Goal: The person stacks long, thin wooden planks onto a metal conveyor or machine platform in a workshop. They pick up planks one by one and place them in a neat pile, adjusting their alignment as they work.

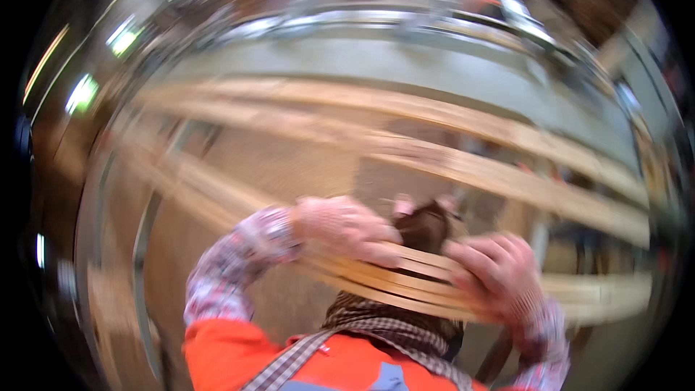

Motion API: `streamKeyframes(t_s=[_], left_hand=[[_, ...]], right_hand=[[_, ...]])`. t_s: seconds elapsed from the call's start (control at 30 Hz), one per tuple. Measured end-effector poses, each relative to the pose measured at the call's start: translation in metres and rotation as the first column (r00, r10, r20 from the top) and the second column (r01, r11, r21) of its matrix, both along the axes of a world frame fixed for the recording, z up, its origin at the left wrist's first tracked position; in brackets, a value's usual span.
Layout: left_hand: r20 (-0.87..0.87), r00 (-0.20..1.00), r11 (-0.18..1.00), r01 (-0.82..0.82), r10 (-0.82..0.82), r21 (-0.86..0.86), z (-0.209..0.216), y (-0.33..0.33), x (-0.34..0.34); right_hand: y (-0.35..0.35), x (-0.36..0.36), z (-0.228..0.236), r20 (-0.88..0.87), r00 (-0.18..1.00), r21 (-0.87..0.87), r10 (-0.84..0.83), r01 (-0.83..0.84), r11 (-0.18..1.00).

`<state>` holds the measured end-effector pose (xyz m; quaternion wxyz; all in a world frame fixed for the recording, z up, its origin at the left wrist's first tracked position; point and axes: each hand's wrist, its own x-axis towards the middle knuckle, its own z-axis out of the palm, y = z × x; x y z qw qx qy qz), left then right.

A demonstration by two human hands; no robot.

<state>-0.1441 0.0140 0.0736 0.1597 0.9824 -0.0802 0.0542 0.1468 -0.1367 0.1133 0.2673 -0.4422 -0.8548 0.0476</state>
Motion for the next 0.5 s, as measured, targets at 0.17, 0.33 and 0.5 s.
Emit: streamKeyframes(t_s=[0.17,0.33,0.5], left_hand=[[-0.536,0.823,0.869,-0.393,0.187,-0.301,0.044,-0.012,0.013],[-0.578,0.782,0.808,-0.486,0.232,-0.333,0.040,-0.016,0.035],[-0.430,0.875,0.886,-0.367,0.224,-0.285,0.024,-0.023,0.033]], right_hand=[[0.015,0.007,-0.030,-0.129,0.985,0.095,0.111,-0.099,0.991],[-0.001,0.003,-0.037,-0.098,0.995,0.053,0.007,-0.001,0.999],[0.005,-0.003,-0.062,-0.203,0.977,0.159,0.059,-0.027,0.987]])
